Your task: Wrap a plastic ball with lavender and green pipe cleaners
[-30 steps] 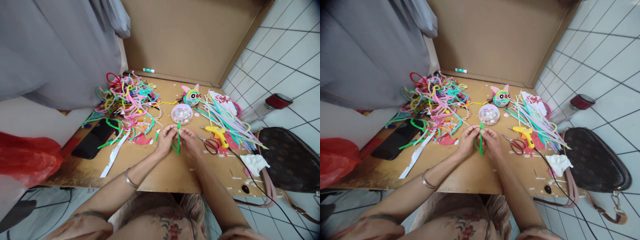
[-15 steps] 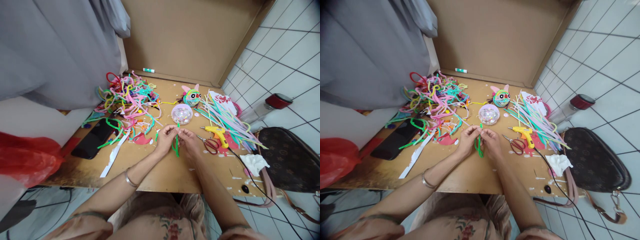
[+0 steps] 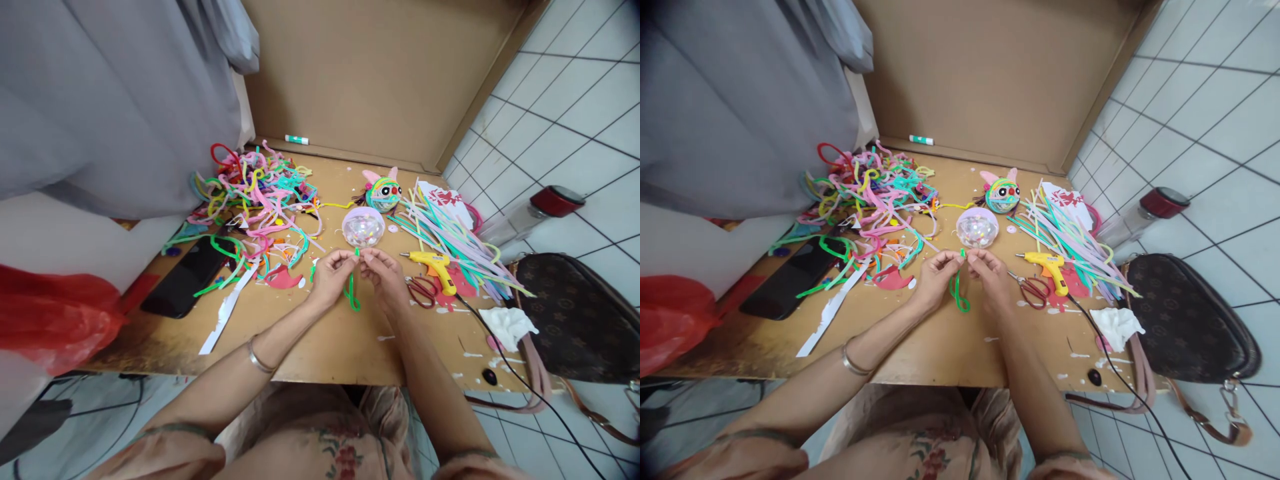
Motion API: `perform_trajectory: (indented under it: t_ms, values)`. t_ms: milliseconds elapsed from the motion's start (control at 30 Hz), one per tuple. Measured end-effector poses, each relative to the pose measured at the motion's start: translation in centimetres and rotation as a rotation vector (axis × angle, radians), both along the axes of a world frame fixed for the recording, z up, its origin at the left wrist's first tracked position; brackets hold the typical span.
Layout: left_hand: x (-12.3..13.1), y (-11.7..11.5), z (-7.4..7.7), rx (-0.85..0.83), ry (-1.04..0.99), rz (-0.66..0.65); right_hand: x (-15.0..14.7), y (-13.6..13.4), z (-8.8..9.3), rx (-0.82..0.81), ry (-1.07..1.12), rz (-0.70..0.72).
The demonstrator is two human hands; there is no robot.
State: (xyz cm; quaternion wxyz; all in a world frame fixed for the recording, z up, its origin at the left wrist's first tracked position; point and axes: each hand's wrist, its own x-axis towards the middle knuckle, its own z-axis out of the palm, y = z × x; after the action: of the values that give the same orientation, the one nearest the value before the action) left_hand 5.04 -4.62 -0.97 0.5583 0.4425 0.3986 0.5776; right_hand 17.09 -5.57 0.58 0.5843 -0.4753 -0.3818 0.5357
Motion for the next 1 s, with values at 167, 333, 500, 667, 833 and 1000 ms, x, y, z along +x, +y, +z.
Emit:
perform_trajectory:
  t_ms: [167, 333, 500, 667, 833, 1000]
  values:
    - [0.23, -0.05, 0.01, -0.023, -0.045, -0.042, -0.19, -0.13, -0.17, -0.006, 0.043, 0.025]
    - [0.34, -0.14, -0.09, 0.017, -0.051, -0.071, -0.14, -0.05, -0.32, -0.005, 0.052, 0.008]
    - [0.27, -0.28, -0.12, 0.069, -0.03, -0.107, -0.14, -0.05, -0.15, -0.011, 0.078, -0.004]
    - [0.21, -0.35, -0.17, 0.091, -0.008, -0.124, -0.12, -0.06, 0.12, -0.05, 0.142, 0.021]
    - [0.21, -0.28, -0.38, 0.101, -0.003, -0.126, -0.1, -0.05, 0.11, -0.073, 0.191, 0.034]
    - [0.08, -0.37, -0.07, 0.118, 0.036, -0.132, -0.06, -0.06, 0.01, -0.069, 0.188, 0.037]
